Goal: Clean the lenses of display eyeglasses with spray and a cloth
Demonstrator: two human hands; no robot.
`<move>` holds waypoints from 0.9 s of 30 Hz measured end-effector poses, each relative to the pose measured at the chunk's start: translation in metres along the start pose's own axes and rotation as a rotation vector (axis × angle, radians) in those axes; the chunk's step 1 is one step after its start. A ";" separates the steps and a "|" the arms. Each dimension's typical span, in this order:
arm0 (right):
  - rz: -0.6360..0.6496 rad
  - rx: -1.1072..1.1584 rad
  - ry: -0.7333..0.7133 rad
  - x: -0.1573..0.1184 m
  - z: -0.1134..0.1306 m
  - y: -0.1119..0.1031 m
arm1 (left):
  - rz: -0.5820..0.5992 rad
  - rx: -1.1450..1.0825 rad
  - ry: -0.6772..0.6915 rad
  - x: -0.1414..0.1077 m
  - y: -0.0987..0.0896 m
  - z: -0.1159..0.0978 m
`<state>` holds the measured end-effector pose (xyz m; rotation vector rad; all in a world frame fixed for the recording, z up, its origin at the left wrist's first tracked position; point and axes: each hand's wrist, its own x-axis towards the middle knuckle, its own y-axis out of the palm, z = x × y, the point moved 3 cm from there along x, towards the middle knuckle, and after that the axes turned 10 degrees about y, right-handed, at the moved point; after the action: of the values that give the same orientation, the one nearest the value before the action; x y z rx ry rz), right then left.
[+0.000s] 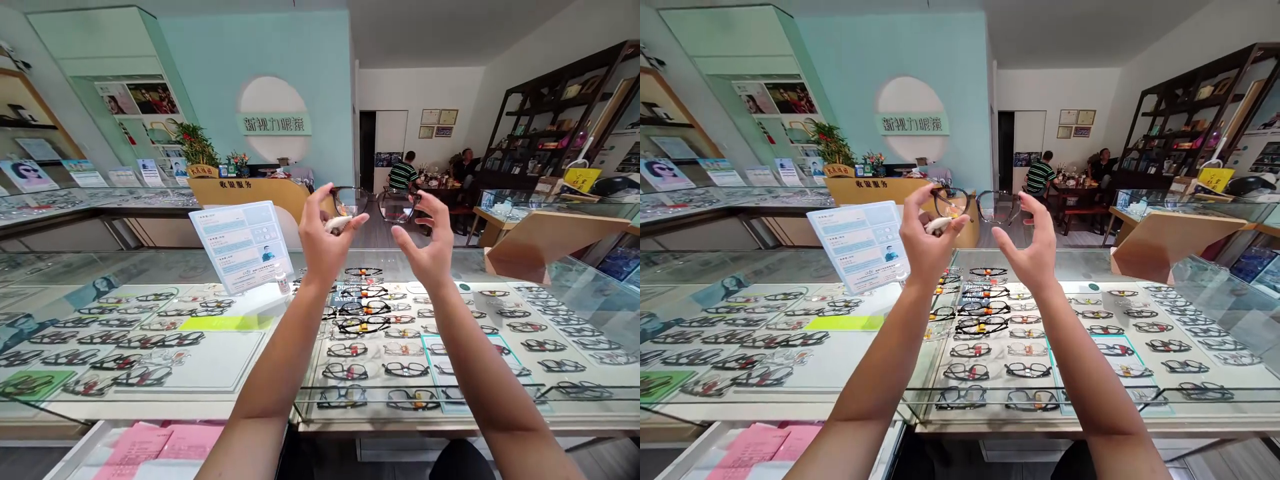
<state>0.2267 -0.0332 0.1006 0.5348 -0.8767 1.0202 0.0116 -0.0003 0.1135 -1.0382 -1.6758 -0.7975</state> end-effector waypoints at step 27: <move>0.236 0.122 0.137 0.029 0.003 -0.007 | 0.165 0.038 -0.088 0.016 -0.012 -0.016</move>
<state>0.2384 -0.0240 0.1263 0.4649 -0.7707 1.3164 0.0041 -0.0153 0.1330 -1.1829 -1.6480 -0.6187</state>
